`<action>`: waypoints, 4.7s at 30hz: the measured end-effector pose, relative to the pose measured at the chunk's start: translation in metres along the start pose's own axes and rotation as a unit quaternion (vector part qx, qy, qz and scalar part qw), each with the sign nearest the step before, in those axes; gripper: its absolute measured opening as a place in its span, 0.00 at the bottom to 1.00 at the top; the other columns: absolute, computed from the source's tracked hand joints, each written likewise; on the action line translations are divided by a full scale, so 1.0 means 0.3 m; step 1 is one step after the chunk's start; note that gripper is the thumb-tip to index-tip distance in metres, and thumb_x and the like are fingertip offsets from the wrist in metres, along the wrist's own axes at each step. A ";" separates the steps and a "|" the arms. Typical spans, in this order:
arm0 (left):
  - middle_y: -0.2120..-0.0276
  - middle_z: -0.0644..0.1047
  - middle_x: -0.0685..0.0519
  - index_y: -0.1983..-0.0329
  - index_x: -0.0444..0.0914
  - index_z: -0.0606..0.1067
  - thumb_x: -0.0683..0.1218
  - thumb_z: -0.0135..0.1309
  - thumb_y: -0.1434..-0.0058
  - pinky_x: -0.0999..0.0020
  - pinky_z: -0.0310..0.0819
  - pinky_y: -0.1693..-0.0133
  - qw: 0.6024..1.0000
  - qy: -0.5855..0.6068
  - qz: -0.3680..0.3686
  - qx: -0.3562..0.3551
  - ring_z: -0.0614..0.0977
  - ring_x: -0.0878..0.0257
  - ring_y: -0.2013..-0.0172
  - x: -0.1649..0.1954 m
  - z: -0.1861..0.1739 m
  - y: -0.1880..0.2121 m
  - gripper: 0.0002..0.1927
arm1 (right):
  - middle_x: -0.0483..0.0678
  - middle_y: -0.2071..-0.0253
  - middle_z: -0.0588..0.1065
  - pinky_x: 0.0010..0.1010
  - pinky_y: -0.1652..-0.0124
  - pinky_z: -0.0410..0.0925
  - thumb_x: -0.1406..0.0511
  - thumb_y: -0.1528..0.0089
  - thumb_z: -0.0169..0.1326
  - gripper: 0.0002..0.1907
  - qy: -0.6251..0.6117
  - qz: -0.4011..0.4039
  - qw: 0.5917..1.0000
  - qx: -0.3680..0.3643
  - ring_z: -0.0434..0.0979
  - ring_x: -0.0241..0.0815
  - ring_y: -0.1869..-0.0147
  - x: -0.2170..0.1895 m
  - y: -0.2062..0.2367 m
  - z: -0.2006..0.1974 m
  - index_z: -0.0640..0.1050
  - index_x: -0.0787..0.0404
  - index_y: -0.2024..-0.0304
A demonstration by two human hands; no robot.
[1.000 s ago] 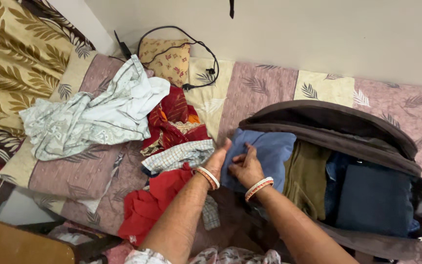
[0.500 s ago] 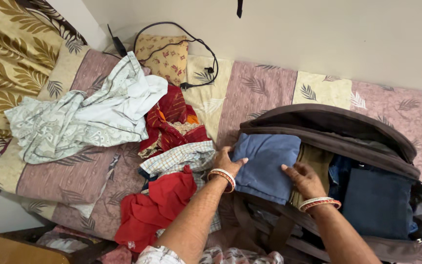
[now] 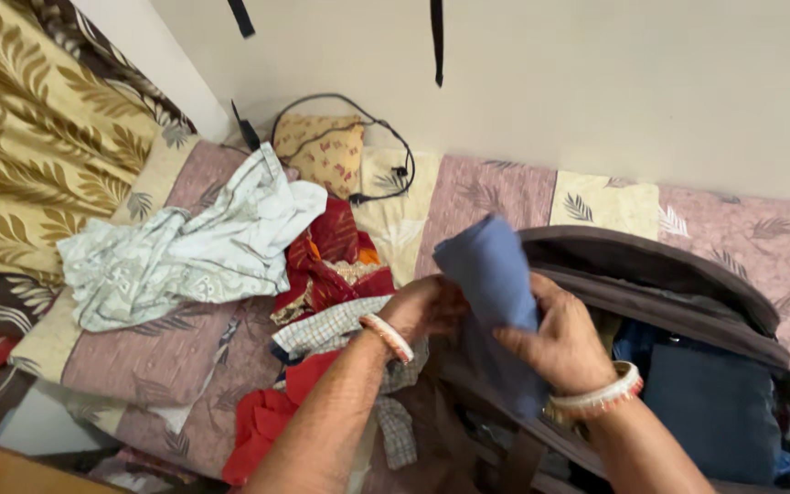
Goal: The person folds and arranges clothes on a bed, then packs them into an open backpack, pressing the garments down to fit them inside. They fold a red t-shirt on the bed and place it into the backpack with the other clothes.
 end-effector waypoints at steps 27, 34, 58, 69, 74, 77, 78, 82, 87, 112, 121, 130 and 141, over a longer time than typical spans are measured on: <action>0.44 0.77 0.45 0.34 0.31 0.69 0.48 0.65 0.42 0.56 0.71 0.40 0.966 0.025 0.022 -0.257 0.78 0.54 0.43 0.100 0.845 -0.160 0.34 | 0.53 0.43 0.78 0.41 0.45 0.71 0.63 0.51 0.67 0.41 -0.350 0.180 0.910 0.135 0.79 0.49 0.42 0.412 0.358 -0.545 0.72 0.66 0.35; 0.35 0.73 0.44 0.28 0.34 0.63 0.64 0.55 0.38 0.60 0.66 0.37 0.971 -0.201 -0.014 -0.125 0.73 0.54 0.35 -0.223 0.589 -0.314 0.43 | 0.54 0.50 0.79 0.46 0.50 0.74 0.67 0.48 0.65 0.33 -0.294 0.282 0.896 0.175 0.80 0.50 0.50 0.667 0.362 -0.371 0.72 0.66 0.41; 0.51 0.80 0.57 0.50 0.47 0.77 0.62 0.69 0.52 0.24 0.37 0.32 0.644 -0.721 0.144 -0.210 0.76 0.57 0.40 -0.270 0.348 0.102 0.29 | 0.68 0.39 0.71 0.39 0.37 0.67 0.47 0.57 0.75 0.66 0.108 0.375 0.920 -0.047 0.73 0.59 0.33 0.969 0.422 -0.107 0.53 0.73 0.33; 0.48 0.80 0.53 0.51 0.46 0.79 0.63 0.55 0.38 0.31 0.44 0.32 0.679 -0.723 0.060 -0.111 0.74 0.54 0.38 -0.260 0.399 0.090 0.21 | 0.49 0.22 0.46 0.41 0.27 0.54 0.50 0.52 0.71 0.59 0.462 0.185 0.856 -0.138 0.49 0.51 0.19 0.508 0.332 -0.079 0.52 0.47 0.27; 0.47 0.79 0.51 0.46 0.45 0.77 0.59 0.58 0.39 0.51 0.62 0.34 0.685 -0.715 0.111 -0.086 0.74 0.53 0.39 -0.251 0.395 0.126 0.21 | 0.48 0.20 0.39 0.58 0.30 0.48 0.58 0.43 0.67 0.56 0.478 0.166 0.832 -0.225 0.34 0.52 0.17 0.587 0.301 0.041 0.44 0.36 0.23; 0.44 0.77 0.50 0.44 0.42 0.75 0.55 0.63 0.44 0.55 0.63 0.37 0.726 -0.658 0.199 -0.030 0.72 0.51 0.37 -0.213 0.352 0.177 0.26 | 0.43 0.19 0.37 0.61 0.26 0.45 0.54 0.46 0.69 0.61 0.464 0.210 0.830 -0.226 0.31 0.47 0.16 0.660 0.322 0.053 0.41 0.36 0.24; 0.43 0.76 0.49 0.44 0.41 0.75 0.54 0.63 0.45 0.54 0.63 0.37 0.718 -0.656 0.232 -0.016 0.71 0.49 0.37 -0.203 0.332 0.195 0.27 | 0.44 0.19 0.38 0.58 0.27 0.47 0.56 0.46 0.69 0.61 0.490 0.198 0.817 -0.231 0.32 0.48 0.16 0.664 0.321 0.051 0.42 0.37 0.23; 0.41 0.75 0.47 0.44 0.40 0.76 0.53 0.65 0.45 0.52 0.62 0.37 0.710 -0.647 0.274 0.040 0.70 0.46 0.37 -0.223 0.174 0.271 0.27 | 0.45 0.23 0.53 0.46 0.30 0.60 0.55 0.48 0.70 0.52 0.497 0.208 0.807 -0.243 0.52 0.47 0.20 0.626 0.290 -0.001 0.57 0.39 0.27; 0.43 0.76 0.48 0.46 0.42 0.77 0.55 0.66 0.45 0.54 0.65 0.36 0.732 -0.653 0.163 0.106 0.72 0.48 0.37 -0.334 -0.165 0.398 0.26 | 0.53 0.39 0.75 0.46 0.41 0.70 0.48 0.46 0.65 0.38 0.398 0.127 0.903 -0.100 0.77 0.56 0.40 0.399 0.127 -0.034 0.73 0.52 0.36; 0.48 0.76 0.41 0.50 0.40 0.77 0.54 0.71 0.52 0.53 0.69 0.43 0.810 -0.508 0.059 0.287 0.75 0.43 0.44 -0.638 -1.012 0.794 0.28 | 0.41 0.47 0.76 0.45 0.40 0.67 0.57 0.46 0.62 0.13 0.446 -0.059 0.862 -0.233 0.73 0.47 0.38 0.336 -0.091 1.177 0.83 0.49 0.59; 0.52 0.81 0.45 0.49 0.37 0.76 0.51 0.61 0.38 0.55 0.74 0.47 0.768 -0.405 0.268 0.418 0.82 0.48 0.50 -0.189 -0.849 0.897 0.19 | 0.43 0.60 0.76 0.43 0.54 0.71 0.65 0.45 0.58 0.02 0.355 -0.332 0.833 -0.265 0.76 0.46 0.49 -0.045 0.047 1.194 0.80 0.52 0.69; 0.66 0.84 0.48 0.56 0.39 0.82 0.59 0.47 0.29 0.57 0.80 0.56 0.792 -0.589 -0.054 0.154 0.86 0.54 0.63 -0.139 -0.448 0.869 0.22 | 0.43 0.63 0.77 0.38 0.62 0.73 0.70 0.52 0.58 0.15 0.206 -0.516 0.821 -0.134 0.80 0.45 0.60 -0.389 0.314 0.779 0.82 0.54 0.62; 0.41 0.73 0.43 0.42 0.37 0.68 0.50 0.67 0.47 0.53 0.68 0.37 0.649 -0.583 0.424 0.243 0.74 0.46 0.38 0.203 0.317 1.182 0.33 | 0.49 0.64 0.77 0.41 0.60 0.72 0.71 0.47 0.63 0.09 0.140 -0.483 0.864 -0.021 0.79 0.53 0.59 -0.572 0.460 0.328 0.79 0.58 0.64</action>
Point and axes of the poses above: each hand's wrist, its own y-axis away from the middle knuckle, its own z-axis out of the palm, x = y × z, the point moved 8 cm from there along -y, towards the middle knuckle
